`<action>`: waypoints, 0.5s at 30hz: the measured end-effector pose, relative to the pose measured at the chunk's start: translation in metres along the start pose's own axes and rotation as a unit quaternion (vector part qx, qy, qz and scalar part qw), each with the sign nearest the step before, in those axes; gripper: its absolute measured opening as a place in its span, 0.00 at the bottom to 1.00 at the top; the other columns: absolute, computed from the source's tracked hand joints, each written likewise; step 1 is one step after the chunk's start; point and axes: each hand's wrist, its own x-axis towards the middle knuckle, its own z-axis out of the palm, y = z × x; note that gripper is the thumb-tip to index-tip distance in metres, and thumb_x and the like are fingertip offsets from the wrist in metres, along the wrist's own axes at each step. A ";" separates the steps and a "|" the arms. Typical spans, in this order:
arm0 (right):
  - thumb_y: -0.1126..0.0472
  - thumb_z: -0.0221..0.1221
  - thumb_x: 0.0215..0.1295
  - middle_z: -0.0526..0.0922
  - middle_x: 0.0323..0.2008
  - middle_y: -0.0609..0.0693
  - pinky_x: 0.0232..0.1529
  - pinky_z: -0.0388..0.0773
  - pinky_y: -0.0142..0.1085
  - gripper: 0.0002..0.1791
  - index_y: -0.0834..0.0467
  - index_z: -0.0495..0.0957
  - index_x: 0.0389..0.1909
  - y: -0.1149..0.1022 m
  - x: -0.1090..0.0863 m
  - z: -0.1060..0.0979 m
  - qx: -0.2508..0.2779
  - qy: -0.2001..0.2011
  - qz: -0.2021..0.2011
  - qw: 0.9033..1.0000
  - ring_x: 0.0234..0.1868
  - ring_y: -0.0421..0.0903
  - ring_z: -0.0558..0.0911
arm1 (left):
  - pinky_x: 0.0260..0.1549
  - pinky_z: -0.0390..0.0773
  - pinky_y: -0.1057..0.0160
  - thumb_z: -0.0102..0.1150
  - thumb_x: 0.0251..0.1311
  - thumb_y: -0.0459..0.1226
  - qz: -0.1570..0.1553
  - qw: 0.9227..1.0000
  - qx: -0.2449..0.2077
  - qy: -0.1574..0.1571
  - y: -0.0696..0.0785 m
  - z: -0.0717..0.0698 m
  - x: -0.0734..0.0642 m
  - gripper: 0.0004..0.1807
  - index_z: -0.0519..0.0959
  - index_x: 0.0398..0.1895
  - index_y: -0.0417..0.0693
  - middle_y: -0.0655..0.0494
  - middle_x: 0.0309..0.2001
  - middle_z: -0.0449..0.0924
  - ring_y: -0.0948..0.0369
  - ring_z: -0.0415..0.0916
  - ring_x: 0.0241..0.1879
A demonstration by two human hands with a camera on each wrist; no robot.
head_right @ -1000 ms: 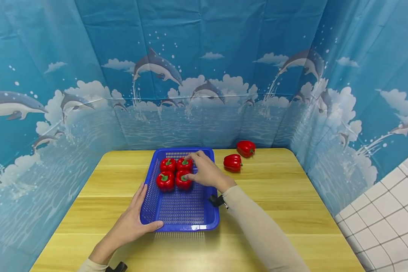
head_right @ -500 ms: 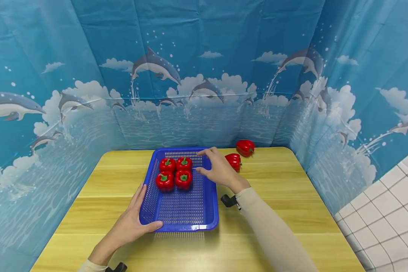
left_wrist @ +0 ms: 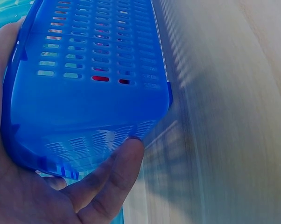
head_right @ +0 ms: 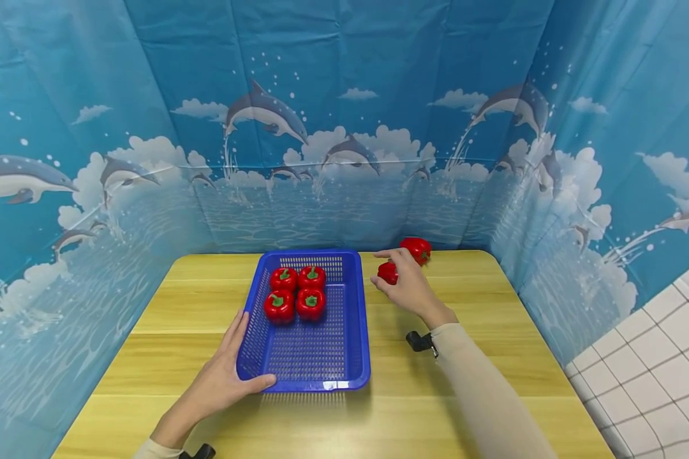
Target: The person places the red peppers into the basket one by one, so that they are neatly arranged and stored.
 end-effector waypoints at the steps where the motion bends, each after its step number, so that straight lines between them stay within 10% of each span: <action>1: 0.57 0.74 0.81 0.77 0.77 0.66 0.76 0.81 0.73 0.32 0.58 0.78 0.81 0.005 0.000 -0.001 0.002 0.001 0.004 1.000 0.75 0.71 0.79 | 0.74 0.80 0.21 0.82 0.59 0.70 0.000 1.000 0.000 0.001 0.000 0.000 0.001 0.81 0.33 1.00 0.63 0.53 1.00 0.30 0.27 0.65 0.88; 15: 0.57 0.77 0.79 0.69 0.83 0.69 0.81 0.74 0.75 0.43 0.61 0.69 0.87 0.061 -0.002 0.002 0.026 -0.004 0.054 0.998 0.84 0.73 0.71 | 0.73 0.80 0.20 0.81 0.58 0.73 -0.014 1.000 0.013 -0.005 -0.001 0.001 0.000 0.82 0.32 1.00 0.66 0.57 1.00 0.28 0.26 0.66 0.87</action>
